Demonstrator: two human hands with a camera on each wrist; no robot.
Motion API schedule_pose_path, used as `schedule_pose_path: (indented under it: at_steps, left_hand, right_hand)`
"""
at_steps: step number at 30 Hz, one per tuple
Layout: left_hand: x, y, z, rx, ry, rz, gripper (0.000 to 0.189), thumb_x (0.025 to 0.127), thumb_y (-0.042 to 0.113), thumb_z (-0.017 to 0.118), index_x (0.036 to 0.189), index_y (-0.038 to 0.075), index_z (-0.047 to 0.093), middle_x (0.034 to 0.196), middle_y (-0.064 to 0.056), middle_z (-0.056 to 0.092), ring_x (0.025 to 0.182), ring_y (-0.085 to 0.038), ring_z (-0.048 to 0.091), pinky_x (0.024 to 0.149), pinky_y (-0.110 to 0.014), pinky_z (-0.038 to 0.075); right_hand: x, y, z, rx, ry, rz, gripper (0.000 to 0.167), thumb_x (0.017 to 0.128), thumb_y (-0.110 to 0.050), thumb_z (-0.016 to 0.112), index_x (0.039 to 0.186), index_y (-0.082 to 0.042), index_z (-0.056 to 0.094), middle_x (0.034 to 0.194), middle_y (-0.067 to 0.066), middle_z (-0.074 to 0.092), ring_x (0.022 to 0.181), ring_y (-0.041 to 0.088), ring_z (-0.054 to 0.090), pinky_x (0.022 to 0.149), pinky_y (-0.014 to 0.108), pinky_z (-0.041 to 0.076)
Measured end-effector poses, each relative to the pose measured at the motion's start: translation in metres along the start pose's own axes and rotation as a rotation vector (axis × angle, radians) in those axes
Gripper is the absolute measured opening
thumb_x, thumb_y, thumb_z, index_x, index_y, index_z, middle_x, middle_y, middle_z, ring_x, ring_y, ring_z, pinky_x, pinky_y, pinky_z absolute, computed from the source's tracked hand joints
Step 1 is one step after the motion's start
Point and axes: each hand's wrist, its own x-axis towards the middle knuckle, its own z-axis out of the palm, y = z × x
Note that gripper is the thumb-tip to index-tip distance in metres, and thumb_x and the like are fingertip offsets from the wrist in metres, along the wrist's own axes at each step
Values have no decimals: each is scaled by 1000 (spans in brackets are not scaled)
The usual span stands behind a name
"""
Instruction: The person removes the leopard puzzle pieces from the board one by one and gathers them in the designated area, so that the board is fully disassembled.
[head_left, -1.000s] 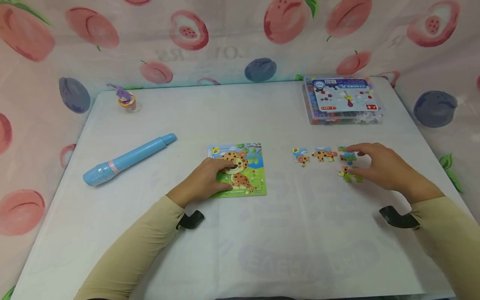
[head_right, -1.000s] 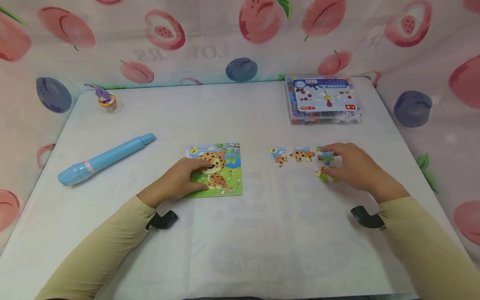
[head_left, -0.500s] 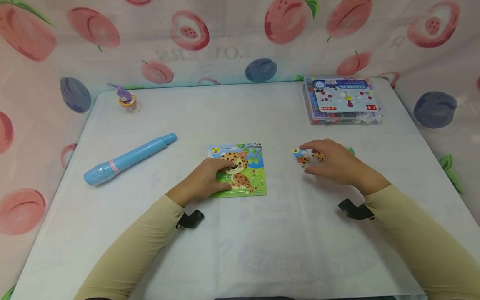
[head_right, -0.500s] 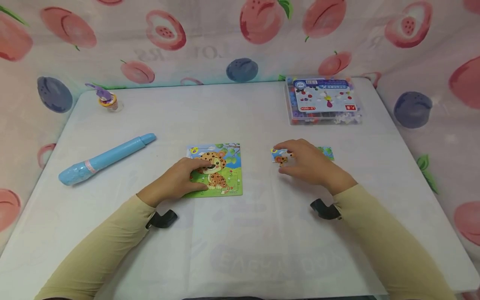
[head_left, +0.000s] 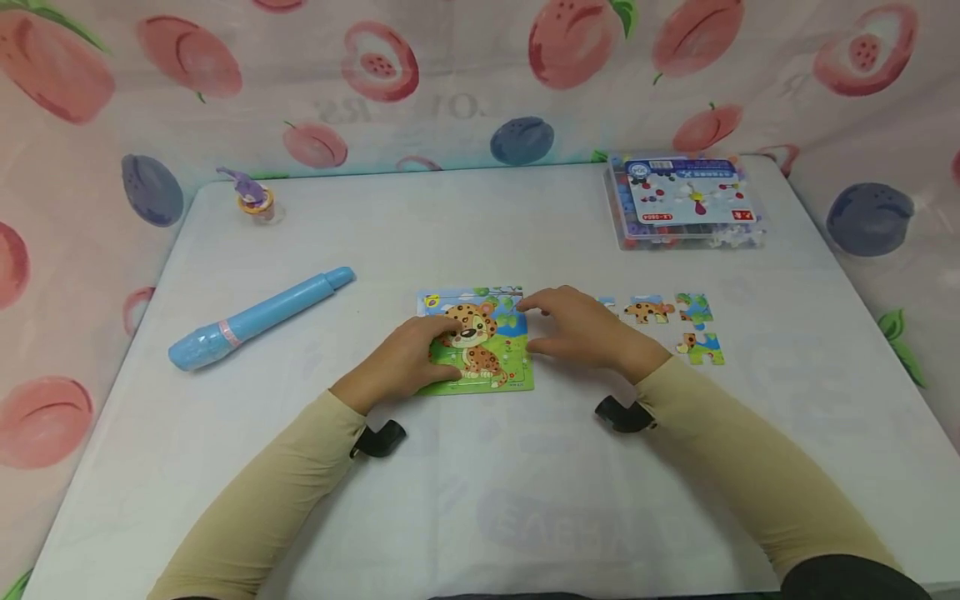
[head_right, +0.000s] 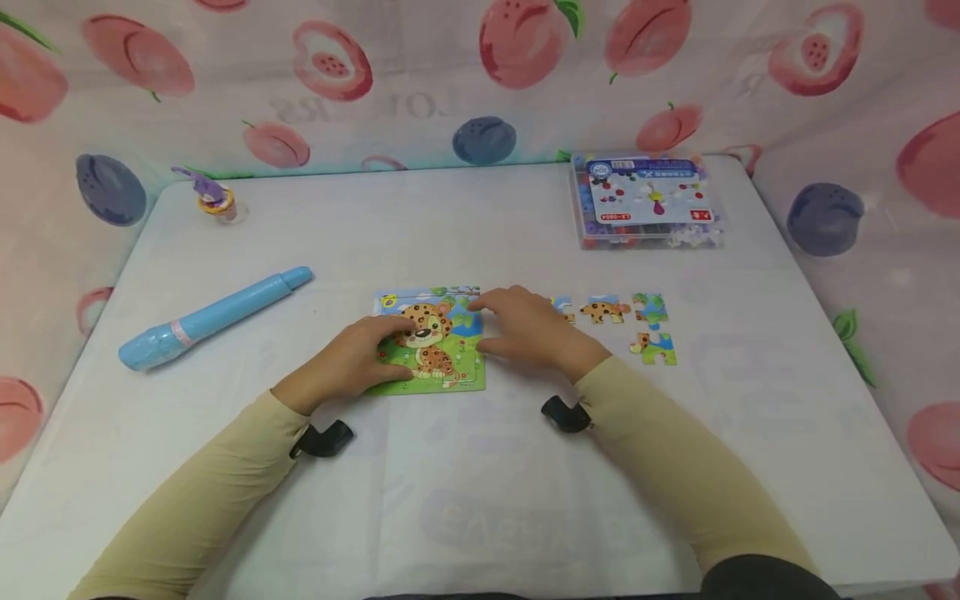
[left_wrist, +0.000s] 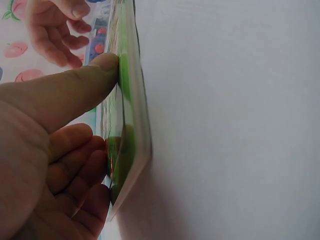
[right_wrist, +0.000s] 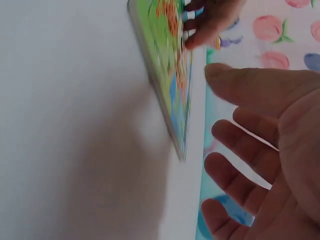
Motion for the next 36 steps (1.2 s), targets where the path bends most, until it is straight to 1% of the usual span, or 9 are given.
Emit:
schedule_pose_path:
  at_steps: [4, 9, 12, 14, 18, 23, 26, 30, 36]
  left_hand:
    - [-1, -1, -2, 4, 1, 11, 65, 86, 23, 82, 139, -1, 55, 140, -17, 55, 132, -35, 46, 111, -47, 35]
    - [-3, -1, -3, 10, 14, 39, 65, 85, 22, 83, 138, -3, 55, 138, -18, 56, 129, -36, 48, 110, -47, 37]
    - [-4, -1, -3, 10, 28, 51, 64, 84, 21, 83, 137, -4, 56, 136, -18, 58, 127, -37, 49, 108, -48, 38]
    - [-4, 0, -3, 11, 37, 55, 64, 84, 21, 83, 136, -4, 56, 136, -18, 58, 126, -38, 49, 108, -48, 38]
    - [-4, 0, -2, 8, 45, 51, 64, 84, 21, 84, 137, -4, 56, 136, -18, 58, 127, -38, 48, 108, -48, 38]
    - [-2, 0, -1, 4, 48, 41, 64, 84, 21, 84, 137, -4, 56, 137, -18, 58, 128, -38, 48, 109, -48, 37]
    - [-2, 0, -1, 2, 49, 34, 64, 84, 21, 84, 137, -4, 57, 136, -18, 58, 128, -38, 48, 109, -48, 37]
    - [-1, 0, -1, -3, 44, 23, 64, 84, 21, 84, 137, -4, 57, 136, -18, 58, 128, -38, 48, 109, -48, 37]
    - [0, -1, -3, -13, 33, -5, 59, 87, 20, 81, 137, -1, 58, 136, -16, 59, 128, -36, 48, 109, -47, 38]
  right_hand:
    - [12, -10, 9, -31, -20, -24, 53, 88, -23, 77, 135, -5, 61, 134, 12, 61, 121, 32, 53, 103, 47, 43]
    - [24, -17, 19, -27, -54, -31, 56, 89, -25, 75, 139, -8, 59, 137, 10, 59, 126, 32, 50, 105, 47, 41]
    - [28, -20, 23, -31, -76, -32, 55, 90, -26, 74, 140, -7, 59, 138, 10, 59, 126, 33, 50, 106, 48, 41]
    - [30, -22, 25, -42, -82, -36, 53, 91, -26, 74, 138, -7, 60, 136, 11, 60, 125, 33, 52, 104, 49, 41]
    - [32, -24, 28, -60, -70, -49, 51, 91, -27, 75, 135, -6, 61, 134, 10, 61, 122, 32, 54, 103, 49, 42]
    - [33, -27, 32, -75, -46, -46, 50, 92, -26, 74, 135, -4, 61, 134, 11, 61, 126, 33, 52, 103, 50, 41]
    - [35, -28, 33, -83, -52, -43, 49, 92, -24, 73, 134, -3, 61, 134, 11, 61, 127, 32, 51, 104, 50, 41]
    - [37, -30, 32, -74, -62, -43, 47, 91, -22, 74, 133, -4, 61, 132, 10, 62, 127, 30, 51, 105, 48, 41]
    - [39, -34, 32, -60, -57, -43, 42, 90, -20, 76, 127, -5, 64, 125, 10, 61, 121, 28, 52, 102, 45, 43]
